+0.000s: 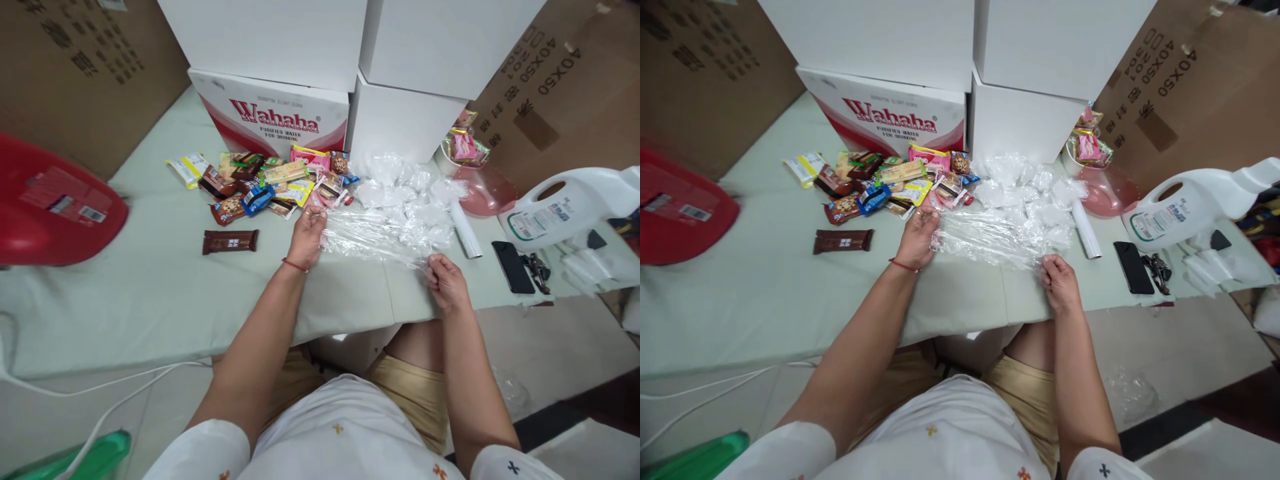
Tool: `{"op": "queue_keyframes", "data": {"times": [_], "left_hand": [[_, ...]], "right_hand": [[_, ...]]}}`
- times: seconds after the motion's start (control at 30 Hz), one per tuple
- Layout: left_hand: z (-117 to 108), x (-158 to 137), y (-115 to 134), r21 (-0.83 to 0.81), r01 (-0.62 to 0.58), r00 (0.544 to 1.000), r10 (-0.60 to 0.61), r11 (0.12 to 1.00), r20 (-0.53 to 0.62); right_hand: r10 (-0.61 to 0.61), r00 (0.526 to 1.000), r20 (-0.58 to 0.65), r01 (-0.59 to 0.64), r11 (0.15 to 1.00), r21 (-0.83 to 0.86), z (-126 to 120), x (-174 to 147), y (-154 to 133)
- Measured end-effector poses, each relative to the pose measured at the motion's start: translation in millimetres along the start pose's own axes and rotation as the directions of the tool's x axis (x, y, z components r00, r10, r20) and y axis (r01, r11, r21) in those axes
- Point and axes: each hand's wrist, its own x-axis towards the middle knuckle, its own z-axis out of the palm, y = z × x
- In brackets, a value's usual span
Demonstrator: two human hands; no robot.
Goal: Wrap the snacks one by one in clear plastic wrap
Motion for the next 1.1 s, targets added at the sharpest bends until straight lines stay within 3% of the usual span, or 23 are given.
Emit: {"op": "queue_keyframes", "data": {"times": [0.17, 0.3, 0.47, 0.63, 0.7, 0.77, 0.8, 0.87, 0.93, 1.0, 1.03, 1.1], "left_hand": [[-2.4, 0.6, -0.4, 0.101, -0.006, 0.999, 0.002, 0.995, 0.042], [-4.9, 2.8, -3.0, 0.179, -0.087, 0.996, 0.085, 0.980, 0.014], [-7.4, 4.0, -5.9, 0.212, -0.128, 0.991, 0.116, 0.969, 0.065], [-6.6, 3.6, -6.3, 0.219, -0.130, 0.991, 0.120, 0.967, 0.055], [-6.4, 3.7, -7.9, 0.200, -0.094, 0.995, 0.086, 0.975, 0.048], [-6.4, 4.2, -10.2, 0.182, -0.057, 0.998, 0.051, 0.982, 0.037], [-6.4, 4.4, -11.3, 0.177, -0.045, 0.999, 0.040, 0.983, 0.032], [-6.0, 4.6, -12.8, 0.172, -0.032, 0.999, 0.028, 0.984, 0.025], [-5.0, 3.9, -12.6, 0.172, -0.019, 1.000, 0.015, 0.985, 0.022], [-3.4, 2.3, -10.7, 0.170, 0.005, 1.000, -0.009, 0.985, 0.022], [-2.4, 1.2, -9.3, 0.168, 0.022, 0.999, -0.026, 0.986, 0.022], [-0.4, -0.6, -6.0, 0.141, 0.074, 0.996, -0.079, 0.987, 0.031]], "right_hand": [[-0.002, 0.999, -0.038, 0.003, 1.000, 0.025, -9.1, -16.0, 12.8], [-0.117, 0.987, -0.112, 0.107, 0.990, -0.093, -4.5, -16.8, 22.6], [-0.226, 0.947, -0.229, 0.197, 0.970, -0.139, -6.0, -16.5, 21.7], [-0.294, 0.931, -0.216, 0.255, 0.948, -0.189, -15.3, -18.8, 21.1], [-0.378, 0.886, -0.270, 0.287, 0.903, -0.321, -15.0, -25.7, 19.3], [-0.539, 0.783, -0.312, 0.335, 0.787, -0.518, -7.0, -37.5, 15.6], [-0.619, 0.735, -0.277, 0.365, 0.705, -0.608, 0.5, -44.2, 13.7], [-0.728, 0.681, -0.080, 0.464, 0.513, -0.722, 21.5, -54.8, 11.0], [-0.735, 0.648, 0.202, 0.586, 0.311, -0.749, 45.9, -56.9, 11.0], [-0.667, 0.616, 0.419, 0.668, 0.161, -0.726, 66.8, -49.5, 12.7], [-0.619, 0.615, 0.488, 0.693, 0.130, -0.709, 74.4, -43.5, 13.4], [-0.537, 0.646, 0.542, 0.717, 0.184, -0.672, 83.2, -31.4, 13.2]]}}
